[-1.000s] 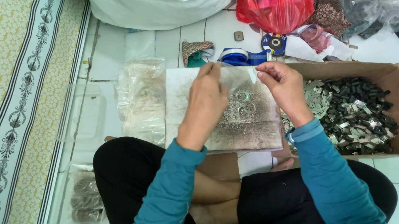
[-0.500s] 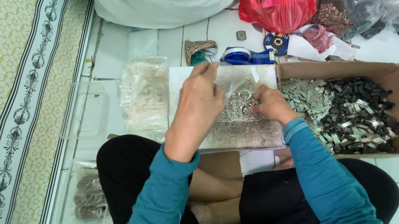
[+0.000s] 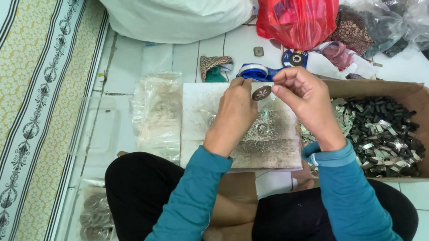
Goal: The person is sorting small metal components from a cardboard box and packaging them into small plastic bags on the floor.
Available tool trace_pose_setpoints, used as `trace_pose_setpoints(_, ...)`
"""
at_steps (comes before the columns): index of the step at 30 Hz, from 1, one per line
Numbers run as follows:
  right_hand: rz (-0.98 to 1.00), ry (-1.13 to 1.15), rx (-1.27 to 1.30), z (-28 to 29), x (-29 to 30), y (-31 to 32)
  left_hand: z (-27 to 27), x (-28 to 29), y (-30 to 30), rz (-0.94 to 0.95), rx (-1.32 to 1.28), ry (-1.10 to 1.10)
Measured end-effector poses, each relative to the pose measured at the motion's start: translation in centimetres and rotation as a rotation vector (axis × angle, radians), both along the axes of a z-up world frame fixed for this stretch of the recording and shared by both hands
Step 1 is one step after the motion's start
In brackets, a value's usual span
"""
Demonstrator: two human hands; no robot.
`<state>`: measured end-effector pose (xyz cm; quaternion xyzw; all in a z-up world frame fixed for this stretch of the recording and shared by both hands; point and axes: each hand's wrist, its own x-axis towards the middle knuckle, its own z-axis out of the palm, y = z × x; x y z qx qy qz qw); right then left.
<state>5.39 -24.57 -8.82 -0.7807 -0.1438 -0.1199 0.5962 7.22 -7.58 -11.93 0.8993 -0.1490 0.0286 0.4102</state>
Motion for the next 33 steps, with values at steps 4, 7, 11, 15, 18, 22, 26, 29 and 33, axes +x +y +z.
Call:
trace_pose_setpoints(4,-0.174,0.017,-0.062,-5.2,2.8,-2.7,0.9,0.0,0.7,0.005,0.021,0.013)
trace_pose_setpoints(7,-0.251,0.217,-0.283,-11.2,4.4,-4.2,2.4,0.0,1.3,0.015,-0.029,0.033)
trace_pose_setpoints(11,-0.045,0.509,-0.778,-13.9,3.2,-2.2,3.5,0.3,1.5,0.016,-0.046,0.028)
trace_pose_setpoints(15,0.002,0.597,-0.984,-15.9,3.4,-1.0,3.0,1.4,1.6,0.021,-0.047,0.034)
trace_pose_setpoints(18,-0.001,0.515,-0.893,-18.7,3.7,-1.1,1.9,1.9,1.3,0.024,-0.055,0.043)
trace_pose_setpoints(22,-0.057,0.579,-0.838,-16.8,2.7,-0.2,2.3,1.8,1.3,0.006,-0.035,0.050)
trace_pose_setpoints(26,-0.115,0.665,-0.848,-16.8,1.8,0.3,2.0,1.8,0.9,-0.016,-0.044,0.044)
trace_pose_setpoints(29,-0.159,0.686,-0.754,-14.4,1.0,1.5,2.1,1.9,0.9,-0.040,-0.052,0.041)
trace_pose_setpoints(33,-0.116,0.697,-0.465,-15.0,0.7,0.5,3.0,1.6,1.5,-0.037,-0.074,0.031)
